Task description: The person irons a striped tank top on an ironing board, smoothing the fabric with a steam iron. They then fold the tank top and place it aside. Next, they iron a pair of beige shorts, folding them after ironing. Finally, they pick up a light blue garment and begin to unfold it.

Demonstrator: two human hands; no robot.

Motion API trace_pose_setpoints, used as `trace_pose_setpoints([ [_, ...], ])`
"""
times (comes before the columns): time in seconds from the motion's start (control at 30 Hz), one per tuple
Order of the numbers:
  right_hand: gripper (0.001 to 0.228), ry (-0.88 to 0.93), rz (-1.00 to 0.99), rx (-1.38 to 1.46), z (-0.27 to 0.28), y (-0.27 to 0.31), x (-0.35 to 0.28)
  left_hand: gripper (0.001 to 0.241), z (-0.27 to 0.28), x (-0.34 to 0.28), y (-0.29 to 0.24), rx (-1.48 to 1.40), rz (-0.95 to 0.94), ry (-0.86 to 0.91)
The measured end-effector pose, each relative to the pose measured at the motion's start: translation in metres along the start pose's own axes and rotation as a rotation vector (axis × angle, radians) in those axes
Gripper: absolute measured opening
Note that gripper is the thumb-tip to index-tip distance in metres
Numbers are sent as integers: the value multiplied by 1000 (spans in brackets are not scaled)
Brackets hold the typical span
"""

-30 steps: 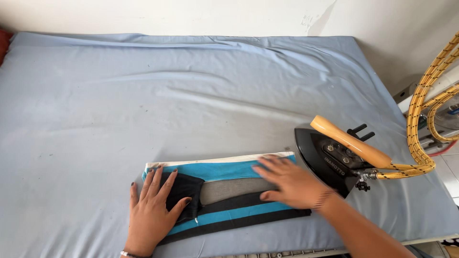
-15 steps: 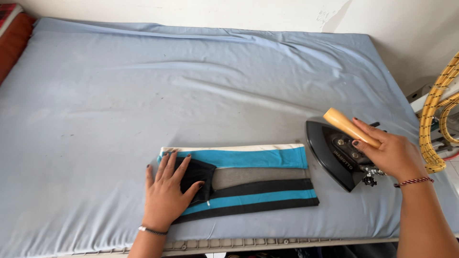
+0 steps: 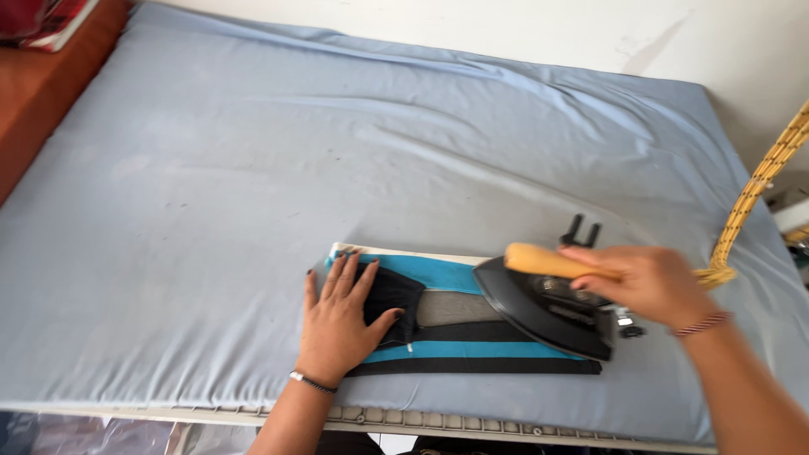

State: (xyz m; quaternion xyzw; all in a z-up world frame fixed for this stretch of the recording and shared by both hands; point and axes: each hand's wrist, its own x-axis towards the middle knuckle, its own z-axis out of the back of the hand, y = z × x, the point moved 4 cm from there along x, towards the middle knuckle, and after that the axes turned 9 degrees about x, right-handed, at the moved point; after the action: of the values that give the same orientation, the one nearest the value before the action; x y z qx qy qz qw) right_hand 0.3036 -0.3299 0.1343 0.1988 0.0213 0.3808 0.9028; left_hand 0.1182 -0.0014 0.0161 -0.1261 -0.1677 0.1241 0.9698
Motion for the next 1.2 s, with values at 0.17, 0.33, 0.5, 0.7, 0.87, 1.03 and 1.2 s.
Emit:
trace_pose_setpoints([
  [0.17, 52, 94, 37, 18, -19, 7, 29, 87, 0, 1, -1, -22, 4, 10],
  [0.33, 50, 145, 158, 107, -27, 28, 50, 91, -1, 1, 3, -48, 30, 43],
  [0.5, 53, 96, 135, 106, -40, 49, 62, 94, -4, -2, 2, -61, 35, 25],
  [0.7, 51, 170, 180, 77, -53, 72, 84, 96, -2, -3, 5, -62, 29, 40],
  [0.87, 53, 207, 220, 27, -63, 86, 101, 94, 6, -3, 5, -162, 26, -65],
  [1.03, 42, 113, 294, 46, -76, 111, 116, 85, 2, -3, 32, -575, 208, -105],
  [1.2, 45, 177, 431, 169, -82, 129, 135, 82, -5, -4, 44, -826, 277, -216],
])
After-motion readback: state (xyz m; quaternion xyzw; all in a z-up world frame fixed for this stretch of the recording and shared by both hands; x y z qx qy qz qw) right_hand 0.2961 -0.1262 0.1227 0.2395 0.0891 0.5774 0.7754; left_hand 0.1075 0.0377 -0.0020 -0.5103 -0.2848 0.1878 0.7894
